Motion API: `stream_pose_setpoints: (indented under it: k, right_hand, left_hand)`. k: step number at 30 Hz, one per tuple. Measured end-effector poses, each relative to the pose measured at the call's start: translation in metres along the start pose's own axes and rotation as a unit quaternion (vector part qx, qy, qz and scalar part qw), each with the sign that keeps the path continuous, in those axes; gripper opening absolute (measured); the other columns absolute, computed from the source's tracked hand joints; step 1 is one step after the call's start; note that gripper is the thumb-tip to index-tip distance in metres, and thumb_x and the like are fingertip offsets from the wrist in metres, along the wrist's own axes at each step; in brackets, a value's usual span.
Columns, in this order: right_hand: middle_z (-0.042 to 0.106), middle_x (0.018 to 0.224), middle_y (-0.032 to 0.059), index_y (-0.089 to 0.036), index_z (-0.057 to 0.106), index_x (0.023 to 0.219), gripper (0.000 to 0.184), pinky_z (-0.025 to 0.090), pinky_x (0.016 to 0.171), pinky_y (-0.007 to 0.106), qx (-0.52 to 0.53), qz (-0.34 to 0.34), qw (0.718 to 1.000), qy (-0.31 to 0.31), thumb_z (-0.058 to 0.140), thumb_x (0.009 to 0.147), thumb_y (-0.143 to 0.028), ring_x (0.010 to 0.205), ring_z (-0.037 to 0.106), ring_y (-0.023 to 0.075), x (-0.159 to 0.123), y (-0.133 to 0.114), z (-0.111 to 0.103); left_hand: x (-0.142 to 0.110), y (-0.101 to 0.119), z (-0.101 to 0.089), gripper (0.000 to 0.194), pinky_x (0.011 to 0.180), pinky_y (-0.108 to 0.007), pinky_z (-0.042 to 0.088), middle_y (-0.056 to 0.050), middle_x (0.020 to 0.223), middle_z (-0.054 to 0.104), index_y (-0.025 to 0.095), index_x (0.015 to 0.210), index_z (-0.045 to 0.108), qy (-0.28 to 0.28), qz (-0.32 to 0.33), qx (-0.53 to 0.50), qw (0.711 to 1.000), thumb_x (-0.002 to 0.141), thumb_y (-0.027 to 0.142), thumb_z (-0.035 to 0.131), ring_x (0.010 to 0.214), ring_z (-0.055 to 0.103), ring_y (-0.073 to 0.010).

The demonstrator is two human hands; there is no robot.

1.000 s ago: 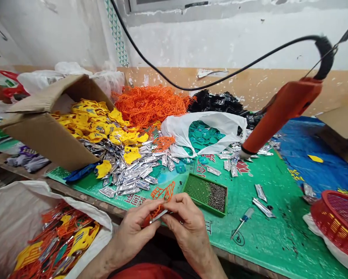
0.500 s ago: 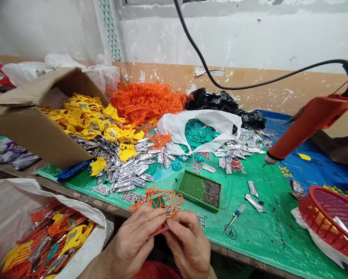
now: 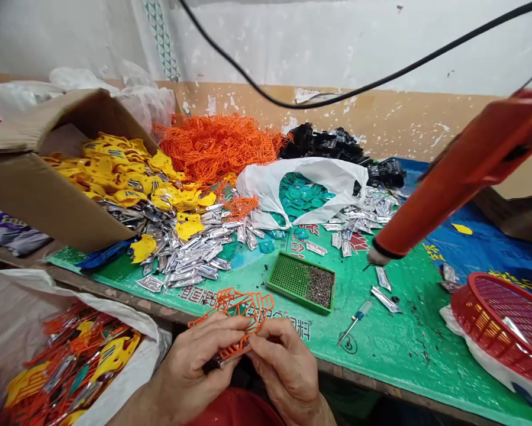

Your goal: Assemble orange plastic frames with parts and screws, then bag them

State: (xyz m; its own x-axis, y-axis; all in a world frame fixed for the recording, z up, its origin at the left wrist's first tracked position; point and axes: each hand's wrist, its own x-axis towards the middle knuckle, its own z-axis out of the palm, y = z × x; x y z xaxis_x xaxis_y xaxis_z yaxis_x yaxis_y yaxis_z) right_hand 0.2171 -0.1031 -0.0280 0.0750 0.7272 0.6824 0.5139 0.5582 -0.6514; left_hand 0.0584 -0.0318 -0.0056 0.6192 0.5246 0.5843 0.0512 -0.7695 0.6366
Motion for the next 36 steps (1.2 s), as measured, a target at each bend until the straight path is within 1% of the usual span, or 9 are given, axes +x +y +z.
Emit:
stream_pose_setpoints:
  k: [3, 6, 10, 13, 15, 18, 22, 29, 36]
  right_hand:
    - [0.061, 0.077, 0.0011, -0.028, 0.067, 0.105, 0.028, 0.053, 0.055, 0.019, 0.025, 0.052, 0.998, -0.02, 0.056, 0.086, -0.01, 0.065, 0.062, 0.0117, -0.009, 0.006, 0.002]
    - [0.058, 0.073, 0.0003, -0.027, 0.067, 0.098, 0.021, 0.049, 0.048, 0.018, 0.038, 0.089, 0.995, -0.025, 0.054, 0.088, -0.013, 0.058, 0.057, 0.0105, -0.02, 0.013, 0.005]
    - [0.056, 0.079, 0.0011, -0.028, 0.064, 0.107, 0.03, 0.05, 0.054, 0.02, 0.01, 0.044, 0.998, -0.053, 0.055, 0.086, -0.008, 0.064, 0.056, 0.0112, -0.025, 0.016, 0.004]
    - [0.054, 0.083, 0.0016, -0.028, 0.06, 0.114, 0.041, 0.05, 0.056, 0.021, 0.002, 0.013, 0.999, -0.051, 0.054, 0.084, -0.001, 0.069, 0.055, 0.0112, -0.022, 0.014, 0.001]
    - [0.053, 0.084, 0.0019, -0.027, 0.059, 0.115, 0.043, 0.049, 0.056, 0.02, -0.005, 0.002, 0.999, -0.044, 0.053, 0.083, 0.002, 0.07, 0.055, 0.0111, -0.02, 0.011, 0.001]
    - [0.052, 0.084, 0.0021, -0.025, 0.058, 0.116, 0.043, 0.048, 0.055, 0.02, -0.01, -0.006, 0.999, -0.034, 0.054, 0.082, 0.002, 0.07, 0.054, 0.011, -0.019, 0.008, 0.0]
    - [0.052, 0.084, 0.0024, -0.023, 0.058, 0.117, 0.044, 0.05, 0.056, 0.02, -0.02, -0.026, 0.999, -0.023, 0.053, 0.082, 0.003, 0.07, 0.055, 0.0109, -0.017, 0.006, 0.0]
    - [0.054, 0.081, 0.0025, -0.021, 0.061, 0.114, 0.039, 0.05, 0.055, 0.02, -0.024, -0.023, 0.999, -0.002, 0.054, 0.083, 0.002, 0.068, 0.055, 0.0105, -0.017, 0.003, 0.0]
    - [0.058, 0.079, 0.0034, -0.019, 0.063, 0.105, 0.029, 0.051, 0.054, 0.019, -0.051, -0.018, 0.999, -0.001, 0.056, 0.083, -0.001, 0.065, 0.058, 0.0105, -0.02, 0.004, -0.001]
  left_hand:
    - [-0.003, 0.0, -0.001, 0.026, 0.075, -0.032, 0.056, -0.008, 0.097, 0.074, 0.017, 0.094, 0.064, -0.022, -0.025, -0.005, 0.999, 0.073, 0.002, 0.06, 0.083, 0.069, -0.0178]
    - [-0.005, 0.0, -0.001, 0.024, 0.074, -0.032, 0.055, -0.007, 0.096, 0.074, 0.017, 0.093, 0.064, -0.041, -0.03, -0.002, 0.999, 0.075, 0.002, 0.058, 0.081, 0.068, -0.0177]
    - [-0.005, 0.001, 0.0, 0.023, 0.073, -0.032, 0.054, -0.008, 0.095, 0.074, 0.016, 0.091, 0.064, -0.052, -0.021, 0.002, 0.998, 0.078, 0.0, 0.053, 0.08, 0.067, -0.0174]
    - [-0.004, 0.0, 0.001, 0.023, 0.074, -0.033, 0.055, -0.009, 0.095, 0.073, 0.015, 0.093, 0.063, -0.059, -0.007, 0.009, 0.998, 0.079, 0.0, 0.052, 0.081, 0.066, -0.0183]
    - [-0.004, -0.001, 0.002, 0.024, 0.076, -0.035, 0.055, -0.01, 0.094, 0.072, 0.013, 0.095, 0.063, -0.066, 0.0, 0.015, 0.998, 0.08, -0.001, 0.051, 0.083, 0.066, -0.0192]
    - [-0.005, 0.0, 0.003, 0.027, 0.078, -0.037, 0.056, -0.01, 0.094, 0.071, 0.012, 0.096, 0.062, -0.08, 0.003, 0.023, 0.997, 0.079, -0.003, 0.048, 0.086, 0.065, -0.0201]
    - [-0.007, 0.002, 0.003, 0.03, 0.082, -0.037, 0.056, -0.012, 0.101, 0.07, 0.012, 0.099, 0.061, -0.096, 0.01, 0.036, 0.995, 0.079, -0.004, 0.045, 0.091, 0.064, -0.0205]
    - [-0.01, 0.003, 0.002, 0.03, 0.086, -0.04, 0.055, -0.013, 0.106, 0.068, 0.01, 0.105, 0.058, -0.122, 0.029, 0.089, 0.988, 0.083, -0.002, 0.042, 0.095, 0.063, -0.022]
    - [-0.008, 0.004, 0.0, 0.03, 0.086, -0.04, 0.056, -0.014, 0.108, 0.067, 0.01, 0.107, 0.058, -0.149, 0.034, 0.083, 0.985, 0.084, -0.001, 0.042, 0.096, 0.063, -0.0221]
